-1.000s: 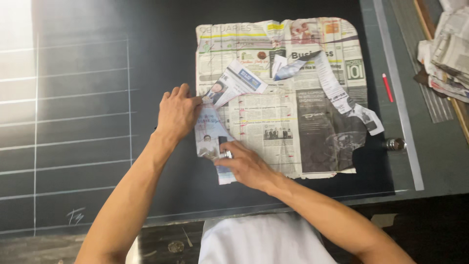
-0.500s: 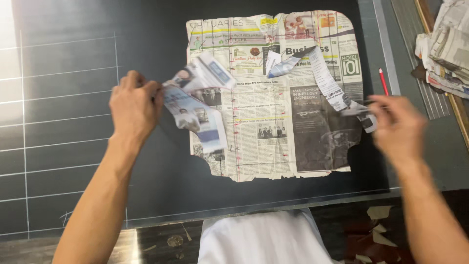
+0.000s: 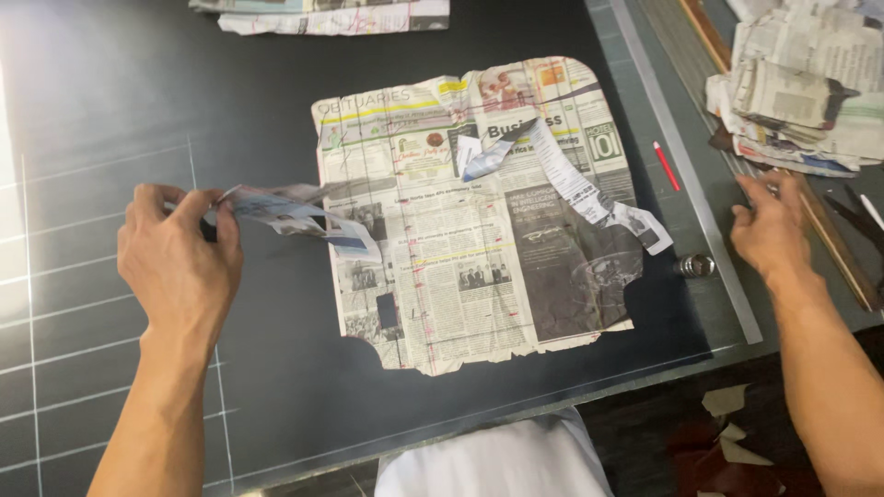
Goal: The person uses a metal ruler and a white pencil to draw straight lines on a large dark sheet. They then place newspaper pieces on the sheet, adjust their positions, and use a tape measure to mark additional points on the sheet.
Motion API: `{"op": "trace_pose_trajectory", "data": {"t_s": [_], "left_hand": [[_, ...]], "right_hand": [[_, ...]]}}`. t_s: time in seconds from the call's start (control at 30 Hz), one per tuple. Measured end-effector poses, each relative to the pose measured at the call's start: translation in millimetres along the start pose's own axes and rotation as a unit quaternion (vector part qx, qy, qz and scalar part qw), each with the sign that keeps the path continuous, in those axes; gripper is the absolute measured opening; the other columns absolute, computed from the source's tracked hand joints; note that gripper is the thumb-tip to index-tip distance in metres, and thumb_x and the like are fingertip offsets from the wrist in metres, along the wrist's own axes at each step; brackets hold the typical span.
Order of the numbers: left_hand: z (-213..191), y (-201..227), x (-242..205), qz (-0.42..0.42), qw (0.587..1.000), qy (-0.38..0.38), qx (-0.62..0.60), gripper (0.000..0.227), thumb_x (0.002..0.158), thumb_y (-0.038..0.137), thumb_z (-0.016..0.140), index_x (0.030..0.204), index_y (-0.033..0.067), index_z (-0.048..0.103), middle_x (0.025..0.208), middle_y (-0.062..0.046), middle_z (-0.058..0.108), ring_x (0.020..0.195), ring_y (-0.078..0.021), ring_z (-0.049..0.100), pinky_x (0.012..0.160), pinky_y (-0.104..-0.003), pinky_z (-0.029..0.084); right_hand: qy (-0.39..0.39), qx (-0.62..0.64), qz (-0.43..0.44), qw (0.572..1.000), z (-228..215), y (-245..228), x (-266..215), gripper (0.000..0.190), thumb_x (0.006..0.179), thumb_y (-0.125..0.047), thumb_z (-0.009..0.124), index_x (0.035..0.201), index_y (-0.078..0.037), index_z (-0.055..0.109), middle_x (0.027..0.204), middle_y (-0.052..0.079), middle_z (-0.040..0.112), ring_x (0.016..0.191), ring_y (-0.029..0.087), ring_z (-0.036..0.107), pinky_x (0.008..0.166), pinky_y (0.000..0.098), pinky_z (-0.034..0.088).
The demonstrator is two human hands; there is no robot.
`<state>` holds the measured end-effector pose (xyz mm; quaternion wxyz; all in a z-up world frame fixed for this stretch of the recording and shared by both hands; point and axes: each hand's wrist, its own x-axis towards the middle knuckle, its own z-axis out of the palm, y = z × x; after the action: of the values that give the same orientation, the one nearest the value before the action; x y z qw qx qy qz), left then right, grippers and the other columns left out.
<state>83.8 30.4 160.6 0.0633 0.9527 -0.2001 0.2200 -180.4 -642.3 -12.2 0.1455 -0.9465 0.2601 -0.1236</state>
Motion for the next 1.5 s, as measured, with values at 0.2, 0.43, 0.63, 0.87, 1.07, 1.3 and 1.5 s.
{"op": "trace_pose_trajectory", "data": {"t_s": [0.2, 0.43, 0.63, 0.87, 1.07, 1.3, 1.5], "left_hand": [[-17, 6, -12, -0.017, 0.999, -0.012, -0.026, 0.013, 0.107, 0.022, 0.076, 0.112, 0.0107, 0.079, 0.109, -0.01, 0.064, 0.098, -0.0282, 0.064, 0.089, -0.043, 0.052], [-34, -1, -36, -0.065, 0.997, -0.035, -0.031, 0.014, 0.103, 0.023, 0.076, 0.112, 0.0129, 0.08, 0.11, -0.01, 0.064, 0.095, -0.0289, 0.064, 0.081, -0.042, 0.052], [-29, 13, -33, -0.054, 0.997, -0.027, -0.043, 0.016, 0.097, 0.021, 0.076, 0.108, 0.0107, 0.079, 0.108, -0.009, 0.065, 0.093, -0.0278, 0.063, 0.082, -0.043, 0.051], [-28, 44, 0, 0.017, 0.999, -0.012, -0.035, 0.014, 0.095, 0.018, 0.073, 0.104, 0.0086, 0.077, 0.106, -0.007, 0.068, 0.094, -0.0279, 0.063, 0.082, -0.042, 0.048], [-23, 71, 34, 0.02, 0.998, -0.039, -0.044, 0.01, 0.091, 0.017, 0.073, 0.093, 0.0072, 0.076, 0.088, -0.006, 0.07, 0.085, -0.0296, 0.061, 0.078, -0.043, 0.048], [4, 214, 91, 0.127, 0.979, -0.095, -0.131, 0.007, 0.085, 0.013, 0.071, 0.082, 0.0076, 0.075, 0.085, -0.011, 0.074, 0.086, -0.033, 0.068, 0.075, -0.047, 0.054], [2, 373, 125, 0.19, 0.925, -0.22, -0.246, 0.02, 0.079, 0.014, 0.071, 0.096, 0.0083, 0.078, 0.088, -0.014, 0.074, 0.086, -0.0355, 0.069, 0.076, -0.049, 0.055]], "right_hand": [[-0.024, -0.012, -0.01, 1.0, 28, 14, 26, 0.041, 0.095, 0.002, 0.063, 0.131, -0.017, 0.072, 0.141, 0.009, 0.057, 0.114, 0.032, 0.065, 0.097, 0.0436, 0.053], [-0.056, -0.129, 0.016, 0.99, 45, -2, 71, 0.035, 0.087, -0.012, 0.072, 0.122, -0.014, 0.077, 0.144, 0.011, 0.058, 0.127, 0.036, 0.054, 0.104, 0.0481, 0.045], [-0.108, 0.073, 0.122, 0.984, 90, -167, 120, 0.043, 0.102, -0.051, 0.06, 0.121, -0.015, 0.074, 0.111, 0.018, 0.076, 0.101, 0.036, 0.072, 0.089, 0.0476, 0.055], [-0.188, -0.017, 0.094, 0.978, 116, -317, 148, 0.041, 0.083, -0.039, 0.081, 0.116, -0.015, 0.074, 0.114, 0.009, 0.076, 0.11, 0.027, 0.069, 0.094, 0.0433, 0.052], [-0.255, 0.279, -0.106, 0.92, 33, -357, 91, 0.022, 0.091, -0.005, 0.071, 0.111, -0.013, 0.076, 0.102, 0.004, 0.079, 0.088, 0.014, 0.074, 0.08, 0.0291, 0.058], [-0.171, 0.374, -0.331, 0.849, -75, -334, 51, 0.024, 0.083, 0.005, 0.075, 0.105, -0.006, 0.077, 0.102, 0.008, 0.07, 0.093, 0.017, 0.069, 0.079, 0.03, 0.056], [-0.125, 0.438, -0.206, 0.866, -125, -217, 92, 0.045, 0.083, 0.003, 0.075, 0.126, -0.007, 0.066, 0.1, 0.003, 0.071, 0.09, 0.014, 0.07, 0.081, 0.0279, 0.059]]}}
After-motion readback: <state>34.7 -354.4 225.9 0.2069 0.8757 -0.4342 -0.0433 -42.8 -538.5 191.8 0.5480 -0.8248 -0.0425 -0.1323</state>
